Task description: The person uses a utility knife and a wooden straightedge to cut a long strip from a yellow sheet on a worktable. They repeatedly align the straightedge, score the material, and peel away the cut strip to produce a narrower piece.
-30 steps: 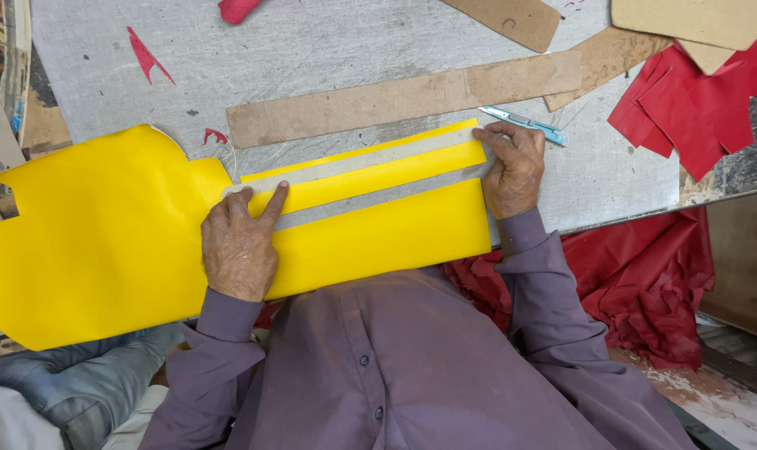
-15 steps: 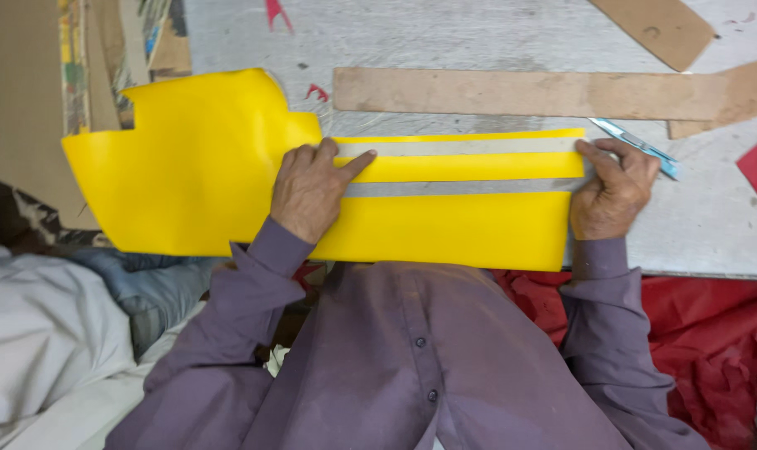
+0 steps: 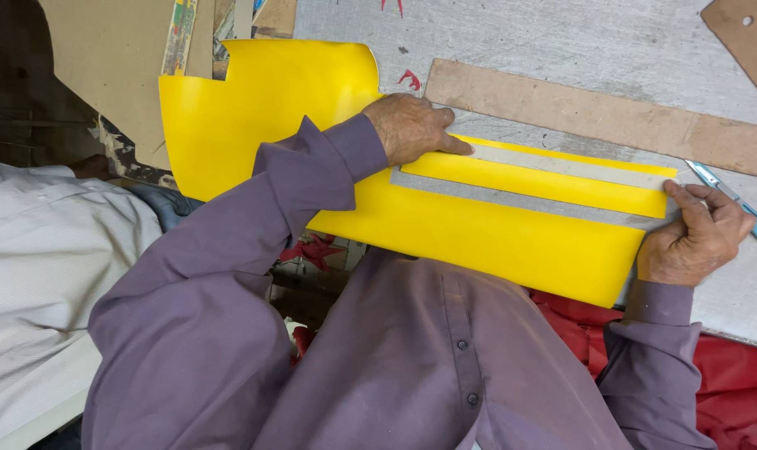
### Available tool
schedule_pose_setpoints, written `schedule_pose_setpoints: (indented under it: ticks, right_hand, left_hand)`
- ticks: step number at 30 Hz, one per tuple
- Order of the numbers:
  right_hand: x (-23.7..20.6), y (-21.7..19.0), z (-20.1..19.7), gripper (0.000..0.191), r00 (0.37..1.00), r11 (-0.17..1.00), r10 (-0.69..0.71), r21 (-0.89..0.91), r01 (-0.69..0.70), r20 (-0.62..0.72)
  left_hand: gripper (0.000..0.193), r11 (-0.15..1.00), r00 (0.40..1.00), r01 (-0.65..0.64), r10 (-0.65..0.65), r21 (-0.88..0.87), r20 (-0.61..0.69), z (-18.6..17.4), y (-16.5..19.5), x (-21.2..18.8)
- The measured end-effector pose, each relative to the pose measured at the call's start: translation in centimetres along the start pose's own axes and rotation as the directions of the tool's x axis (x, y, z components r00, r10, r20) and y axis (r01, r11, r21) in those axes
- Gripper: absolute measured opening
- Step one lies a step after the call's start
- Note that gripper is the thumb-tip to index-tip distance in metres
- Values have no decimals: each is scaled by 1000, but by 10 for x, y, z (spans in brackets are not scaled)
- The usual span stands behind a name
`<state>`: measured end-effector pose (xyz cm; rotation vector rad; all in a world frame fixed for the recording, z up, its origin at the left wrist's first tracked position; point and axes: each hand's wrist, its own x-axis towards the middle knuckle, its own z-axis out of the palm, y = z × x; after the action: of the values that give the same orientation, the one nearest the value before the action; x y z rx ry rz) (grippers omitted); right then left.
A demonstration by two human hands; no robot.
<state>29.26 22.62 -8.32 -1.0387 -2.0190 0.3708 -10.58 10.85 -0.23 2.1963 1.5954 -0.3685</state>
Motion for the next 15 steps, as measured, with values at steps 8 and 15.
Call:
schedule_pose_setpoints:
  ticks: [8,15]
  right_hand:
    - [0,1,0,30,999,998,18,-55,-16,41]
    - [5,-8,0,29,999,993,-1,-122,6,48]
  left_hand:
    - [65,999,998,45,-45,-14,31,-4,5,-2]
    - [61,1000,986,-7,3,26,167,-10,2,12]
